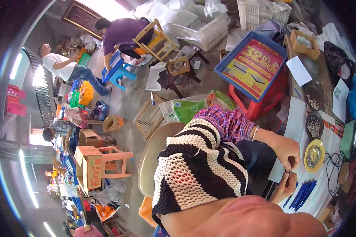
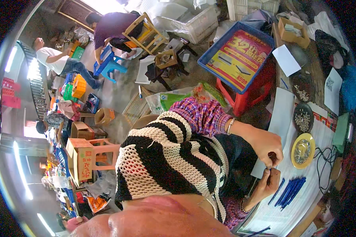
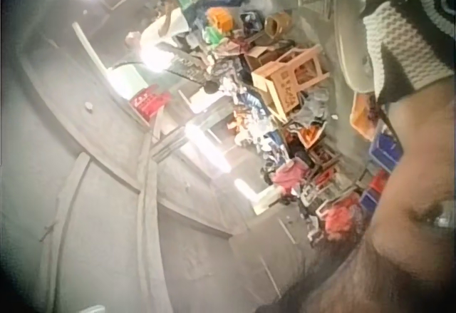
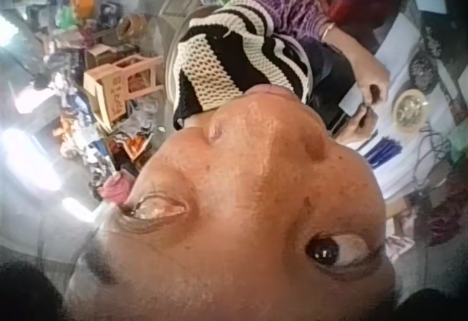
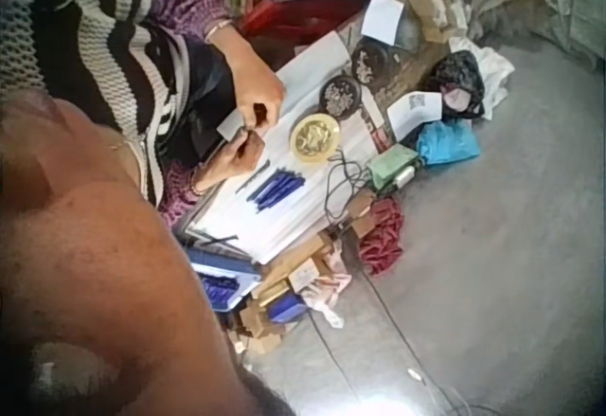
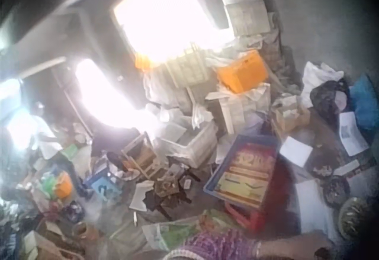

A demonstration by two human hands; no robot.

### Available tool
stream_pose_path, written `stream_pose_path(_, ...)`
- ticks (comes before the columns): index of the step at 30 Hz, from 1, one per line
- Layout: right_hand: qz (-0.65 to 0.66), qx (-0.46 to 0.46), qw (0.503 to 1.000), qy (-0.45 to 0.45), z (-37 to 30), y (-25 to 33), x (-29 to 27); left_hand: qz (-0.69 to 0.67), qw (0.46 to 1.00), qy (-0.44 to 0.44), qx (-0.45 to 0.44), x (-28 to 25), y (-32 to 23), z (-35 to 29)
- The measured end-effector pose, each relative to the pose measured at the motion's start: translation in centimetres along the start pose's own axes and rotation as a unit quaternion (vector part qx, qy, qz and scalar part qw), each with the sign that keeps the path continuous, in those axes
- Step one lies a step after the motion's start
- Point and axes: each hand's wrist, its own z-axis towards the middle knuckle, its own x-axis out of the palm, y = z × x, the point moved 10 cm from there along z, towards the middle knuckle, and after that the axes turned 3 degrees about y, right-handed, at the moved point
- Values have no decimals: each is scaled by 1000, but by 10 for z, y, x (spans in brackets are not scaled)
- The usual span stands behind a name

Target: Manually assembling blue pens by attaching components and organizing them into production trays.

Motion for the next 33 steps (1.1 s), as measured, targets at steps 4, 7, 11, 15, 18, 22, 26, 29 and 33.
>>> stream_pose_path(4,-19,-27,999,7,-1,2,-2,17,1000,-2,1,1,-3,-1)
stream_pose_path(7,3,-13,1000,4,-5,0,-6,29,1000,-2,7,4,-9,1)
stream_pose_path(11,25,-10,1000,6,-6,1,-7,50,999,1,8,5,-15,3)
stream_pose_path(15,8,-28,999,12,-9,0,-9,45,999,-7,19,6,-19,4)
stream_pose_path(18,30,-1,999,17,-13,-8,-11,35,999,-1,21,10,-19,5)
stream_pose_path(22,-1,-38,999,-13,-16,8,-14,42,999,8,24,16,-18,6)
stream_pose_path(26,15,6,1000,6,-20,-2,-13,6,1000,21,10,20,-19,2)
stream_pose_path(29,12,0,1000,6,-28,-3,-15,4,999,28,22,29,-16,6)
stream_pose_path(33,5,34,999,-7,-36,-5,-19,-17,998,62,10,44,-5,12)
